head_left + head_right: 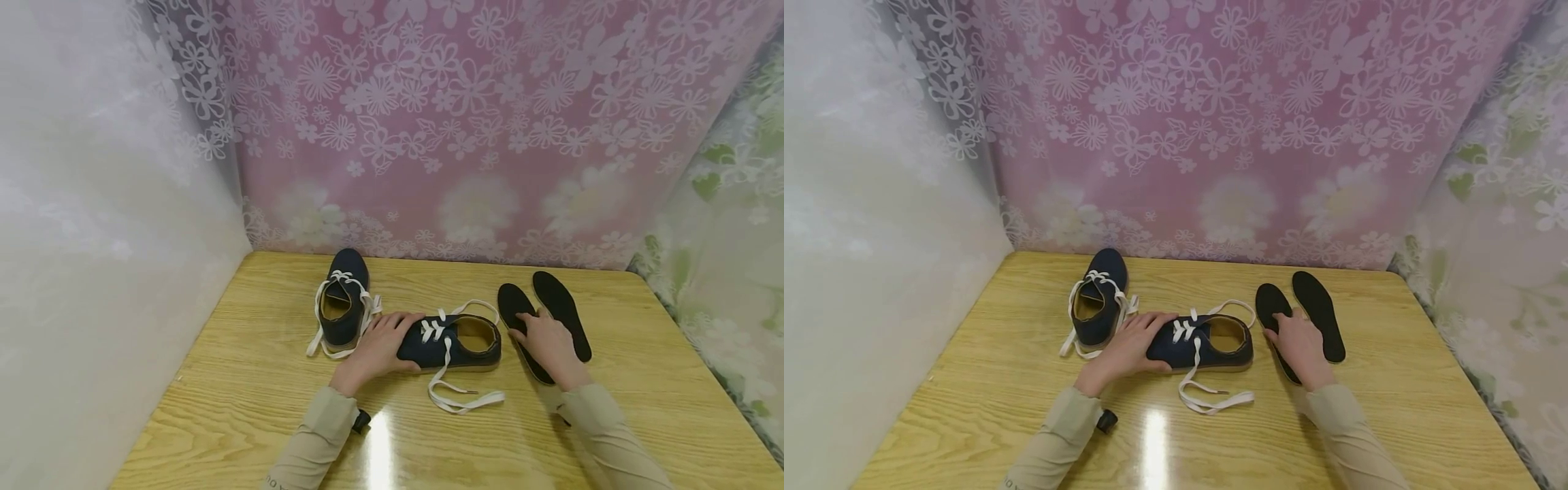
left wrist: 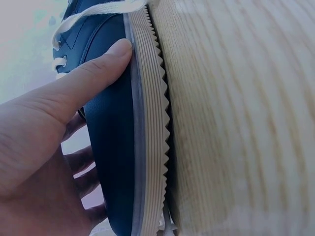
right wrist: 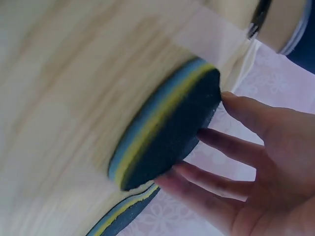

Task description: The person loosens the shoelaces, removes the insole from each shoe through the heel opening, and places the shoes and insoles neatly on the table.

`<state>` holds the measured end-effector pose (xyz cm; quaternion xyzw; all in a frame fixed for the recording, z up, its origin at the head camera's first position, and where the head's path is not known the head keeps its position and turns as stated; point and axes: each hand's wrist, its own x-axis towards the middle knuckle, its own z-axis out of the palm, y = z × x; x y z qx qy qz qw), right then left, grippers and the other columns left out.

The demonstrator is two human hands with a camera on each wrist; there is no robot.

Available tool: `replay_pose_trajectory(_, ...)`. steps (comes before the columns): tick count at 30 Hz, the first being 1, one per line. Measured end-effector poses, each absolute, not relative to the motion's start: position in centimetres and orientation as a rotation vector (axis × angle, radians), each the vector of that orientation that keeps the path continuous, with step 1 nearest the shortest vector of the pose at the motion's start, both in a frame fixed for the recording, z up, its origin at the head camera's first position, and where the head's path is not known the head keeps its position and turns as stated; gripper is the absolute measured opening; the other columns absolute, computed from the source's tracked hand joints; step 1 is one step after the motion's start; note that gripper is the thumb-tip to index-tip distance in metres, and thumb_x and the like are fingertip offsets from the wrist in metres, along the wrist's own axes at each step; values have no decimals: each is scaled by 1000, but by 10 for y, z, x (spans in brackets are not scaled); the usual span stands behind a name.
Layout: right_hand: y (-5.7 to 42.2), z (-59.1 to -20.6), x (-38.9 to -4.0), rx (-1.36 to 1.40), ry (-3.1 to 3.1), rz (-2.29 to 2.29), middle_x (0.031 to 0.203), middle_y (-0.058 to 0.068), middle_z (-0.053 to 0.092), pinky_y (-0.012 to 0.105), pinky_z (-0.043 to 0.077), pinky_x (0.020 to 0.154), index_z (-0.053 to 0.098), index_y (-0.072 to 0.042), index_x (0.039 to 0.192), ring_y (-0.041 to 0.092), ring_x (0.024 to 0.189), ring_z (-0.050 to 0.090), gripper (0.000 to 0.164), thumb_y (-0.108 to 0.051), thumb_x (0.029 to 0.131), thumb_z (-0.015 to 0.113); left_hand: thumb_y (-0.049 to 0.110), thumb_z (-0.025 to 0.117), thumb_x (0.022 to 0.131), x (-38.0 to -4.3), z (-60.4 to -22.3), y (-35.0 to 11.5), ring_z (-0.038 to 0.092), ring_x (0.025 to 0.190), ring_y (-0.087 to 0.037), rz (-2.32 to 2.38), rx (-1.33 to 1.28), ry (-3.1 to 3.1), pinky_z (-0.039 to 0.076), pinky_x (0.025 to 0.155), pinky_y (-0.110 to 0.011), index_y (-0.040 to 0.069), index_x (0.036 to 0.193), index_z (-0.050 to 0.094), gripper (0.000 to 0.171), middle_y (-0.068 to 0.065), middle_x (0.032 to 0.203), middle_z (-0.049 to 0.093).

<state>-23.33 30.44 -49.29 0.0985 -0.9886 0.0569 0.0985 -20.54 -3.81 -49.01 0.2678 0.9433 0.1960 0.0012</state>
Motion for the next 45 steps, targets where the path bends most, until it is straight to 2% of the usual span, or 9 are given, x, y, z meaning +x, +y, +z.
replay_pose_trajectory(4,316,-491,-226,431,-2862,105,121,34,61,44,52,52,69,1,126,39,72,64,41,-23,93,75,49,84,80,-206,-490,-37,41,141,-33,616,842,2954,29,117,-59,24,159,33,98,-7,152,44)
replay_pose_trajectory(7,325,-493,-218,598,-2796,66,131,30,59,53,57,75,64,4,132,46,104,65,45,-16,93,74,50,83,80,-206,-490,-37,41,141,-33,611,837,2954,30,117,-58,24,159,32,98,-7,153,44)
replay_pose_trajectory(9,329,-494,-214,708,-2784,81,139,30,54,49,58,75,58,6,137,47,112,63,49,-12,94,73,51,83,80,-207,-490,-38,40,142,-32,611,832,2954,29,117,-58,25,159,32,98,-7,153,43)
replay_pose_trajectory(12,331,-496,-208,815,-2830,149,145,31,49,32,52,55,53,10,141,29,77,69,50,-5,95,68,51,83,80,-207,-490,-38,40,142,-32,612,830,2953,29,117,-58,25,160,31,98,-6,154,43)
replay_pose_trajectory(14,331,-498,-206,837,-2885,195,147,31,47,25,36,43,52,12,141,16,50,53,49,1,95,66,50,83,80,-206,-490,-38,40,142,-32,616,833,2951,29,117,-58,25,160,31,98,-6,154,43)
replay_pose_trajectory(16,331,-500,-208,833,-2937,212,148,32,46,23,25,41,51,12,141,9,39,28,49,6,94,65,50,83,80,-206,-490,-39,40,142,-32,622,838,2951,29,117,-59,25,159,32,98,-7,154,43)
replay_pose_trajectory(33,318,-495,-260,783,-3070,153,146,36,44,25,27,47,51,15,140,13,44,36,47,5,96,62,49,84,80,-206,-490,-39,41,142,-32,619,846,2954,28,117,-59,24,159,32,98,-7,153,43)
replay_pose_trajectory(39,314,-488,-265,771,-3037,119,141,35,49,28,38,50,53,10,141,18,58,57,52,2,92,70,50,83,81,-207,-490,-40,41,142,-32,611,853,2961,28,118,-58,24,160,32,97,-7,153,43)
replay_pose_trajectory(45,298,-484,-271,922,-2916,297,146,31,47,27,31,50,49,-1,148,30,78,64,63,9,89,69,50,83,81,-206,-490,-39,41,142,-31,601,853,2954,28,118,-58,24,160,31,97,-7,154,43)
